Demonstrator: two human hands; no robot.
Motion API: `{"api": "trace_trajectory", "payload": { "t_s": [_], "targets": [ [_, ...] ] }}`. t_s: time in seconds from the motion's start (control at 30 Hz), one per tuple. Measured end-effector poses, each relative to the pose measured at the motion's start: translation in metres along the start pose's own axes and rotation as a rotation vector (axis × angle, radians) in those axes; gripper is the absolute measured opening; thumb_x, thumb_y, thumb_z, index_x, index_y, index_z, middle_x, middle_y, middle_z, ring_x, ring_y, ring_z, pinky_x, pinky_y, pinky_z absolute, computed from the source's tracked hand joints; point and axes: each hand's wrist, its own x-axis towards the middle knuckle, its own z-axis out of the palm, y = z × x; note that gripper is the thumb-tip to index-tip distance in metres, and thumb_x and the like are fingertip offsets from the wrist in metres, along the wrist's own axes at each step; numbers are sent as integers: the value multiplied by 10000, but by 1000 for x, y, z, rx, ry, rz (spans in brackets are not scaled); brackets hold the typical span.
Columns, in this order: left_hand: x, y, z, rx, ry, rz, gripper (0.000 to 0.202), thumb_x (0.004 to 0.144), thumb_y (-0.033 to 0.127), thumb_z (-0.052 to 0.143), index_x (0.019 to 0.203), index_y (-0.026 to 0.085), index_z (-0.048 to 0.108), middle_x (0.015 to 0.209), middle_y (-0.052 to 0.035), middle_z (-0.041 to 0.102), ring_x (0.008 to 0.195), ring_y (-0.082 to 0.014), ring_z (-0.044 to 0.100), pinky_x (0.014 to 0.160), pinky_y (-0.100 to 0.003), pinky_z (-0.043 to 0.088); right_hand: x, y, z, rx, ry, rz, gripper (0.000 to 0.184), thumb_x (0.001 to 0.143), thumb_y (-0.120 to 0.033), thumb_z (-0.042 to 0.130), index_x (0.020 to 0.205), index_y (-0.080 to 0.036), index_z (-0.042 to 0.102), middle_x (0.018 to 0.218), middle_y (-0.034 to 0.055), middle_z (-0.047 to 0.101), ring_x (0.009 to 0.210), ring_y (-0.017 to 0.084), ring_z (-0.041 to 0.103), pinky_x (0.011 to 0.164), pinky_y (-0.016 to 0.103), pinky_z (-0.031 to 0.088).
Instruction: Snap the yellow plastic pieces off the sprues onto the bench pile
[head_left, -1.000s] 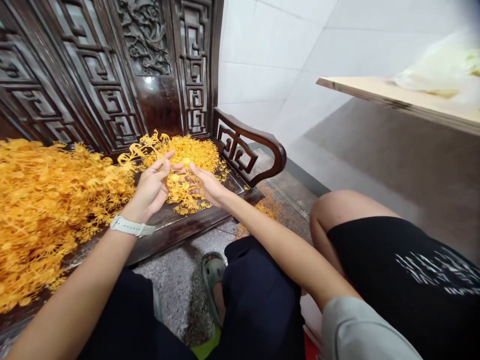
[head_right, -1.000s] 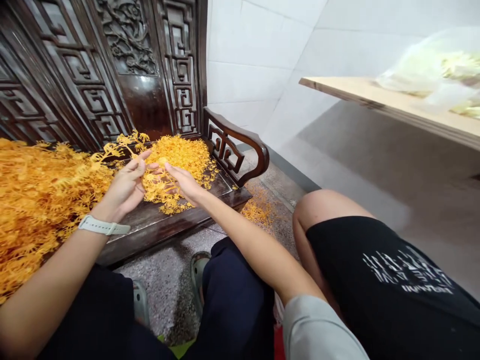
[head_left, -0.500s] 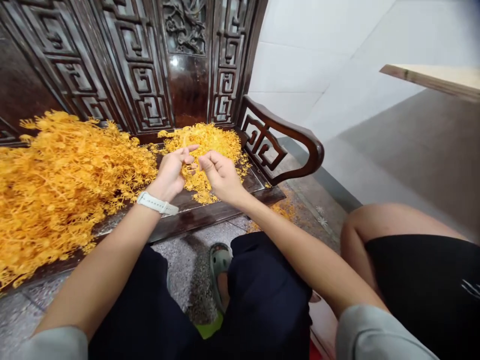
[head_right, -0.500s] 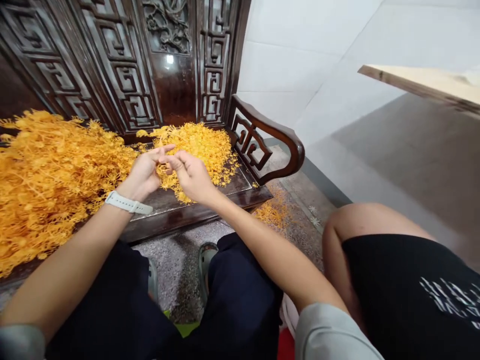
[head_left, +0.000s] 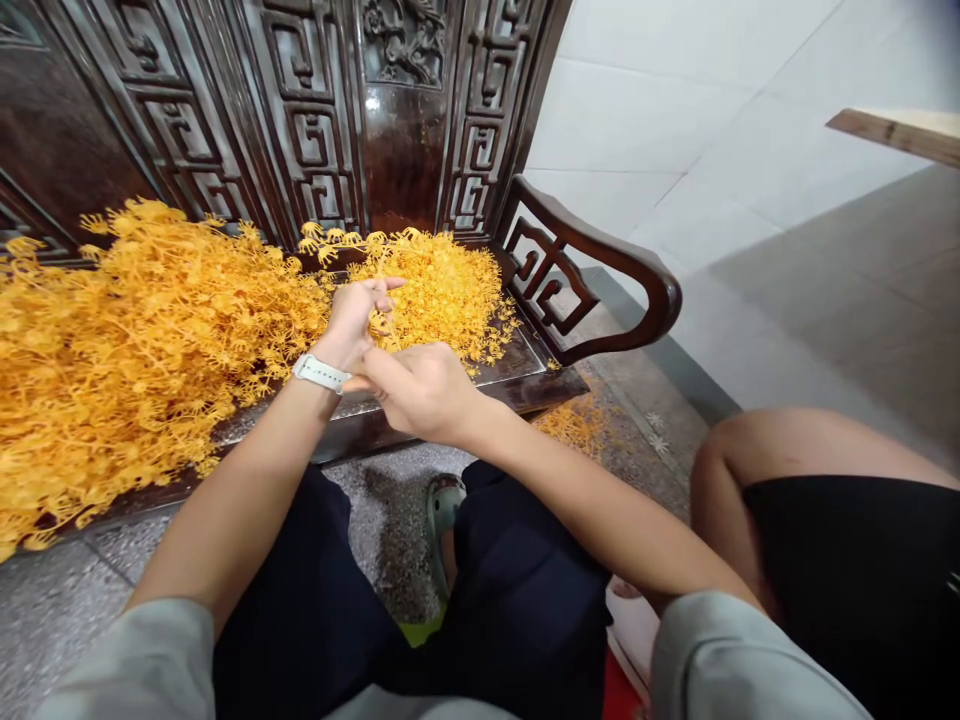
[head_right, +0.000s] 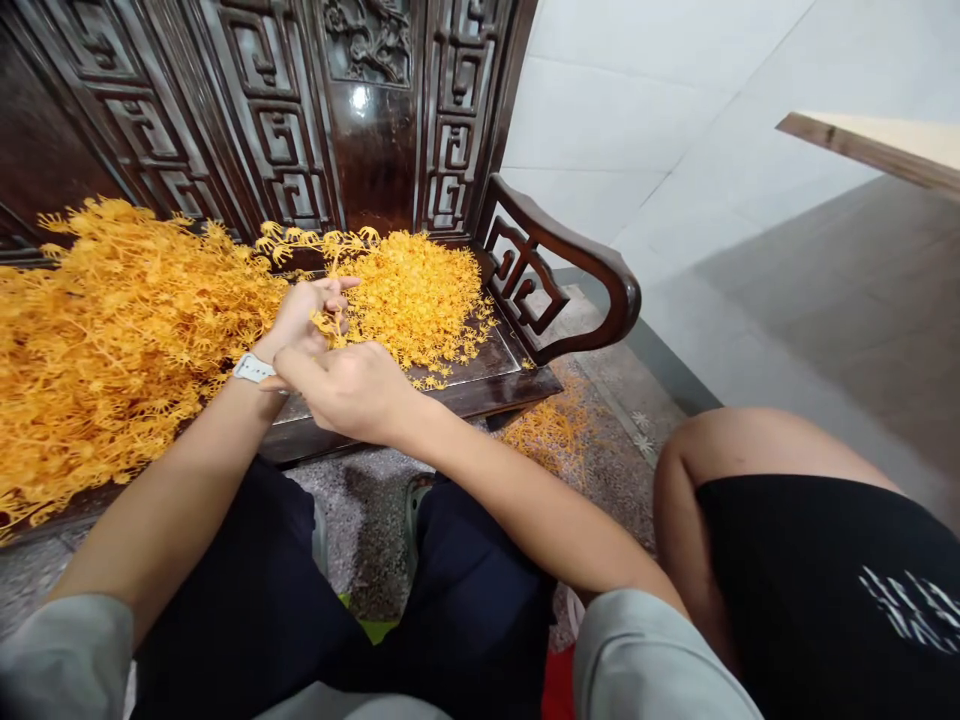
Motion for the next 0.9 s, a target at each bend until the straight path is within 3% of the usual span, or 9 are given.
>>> {"api": "trace_trajectory", "payload": {
  "t_s": [0.13,0.2,0.27,0.4,0.5,0.57,0.67,0.73,0.9],
  "targets": [
    [19,13,-30,-33,176,119,163,939,154,573,873,163,721,562,26,437,445,-98,324,414,-221,234,7,-26,-28,446,210,70,323,1158,-353,466,923,-211,637,740,-7,640,602,105,564,589,255,427],
    [26,16,-46,-38,173,179,137,922,156,601,873,169,728,599,12,462,495,-111,367,420,-214,273,14,-13,-37,684,302,230,306,1139,-423,521,939,-232,651,798,1,647,685,117,608,670,258,499],
    [29,16,-56,-36,140,209,115,904,154,634,869,170,743,652,-12,511,550,-128,440,450,-226,322,19,25,-32,886,347,494,330,1070,-565,601,990,-253,674,849,21,660,779,155,645,739,290,550],
    [25,11,-55,-29,105,219,151,928,144,629,873,173,767,725,-46,586,625,-149,538,527,-265,382,8,123,14,1056,417,1127,601,939,-748,626,1326,-289,640,1145,99,717,1128,264,677,966,448,585],
    [17,6,-42,9,83,229,150,955,184,638,882,186,770,741,-58,625,632,-158,570,541,-286,403,-6,148,42,938,424,1432,586,963,-726,596,1276,-234,656,1299,144,687,1241,272,637,1044,450,548],
    [12,0,-32,41,38,224,146,967,204,648,889,184,770,757,-70,645,639,-171,595,554,-305,423,-8,137,49,974,358,1371,602,972,-781,559,1137,-215,679,1167,136,708,1063,240,678,919,381,573],
    [7,-8,-22,83,-1,226,176,981,196,658,831,175,748,777,-83,671,650,-181,599,610,-336,473,3,107,49,1031,124,1007,631,925,-852,611,911,-223,651,829,47,642,730,171,592,680,302,507],
    [7,-11,-21,94,29,265,215,989,201,667,785,176,731,762,-72,667,641,-170,581,635,-336,488,11,95,45,949,-5,792,627,908,-824,682,764,-225,566,694,-5,519,650,141,474,630,280,431],
    [19,-8,-32,106,131,286,215,987,181,664,791,185,751,702,-37,644,595,-146,524,576,-296,421,17,88,21,620,59,582,634,983,-694,699,670,-220,418,678,-16,361,706,149,404,699,291,403]
  ]
}}
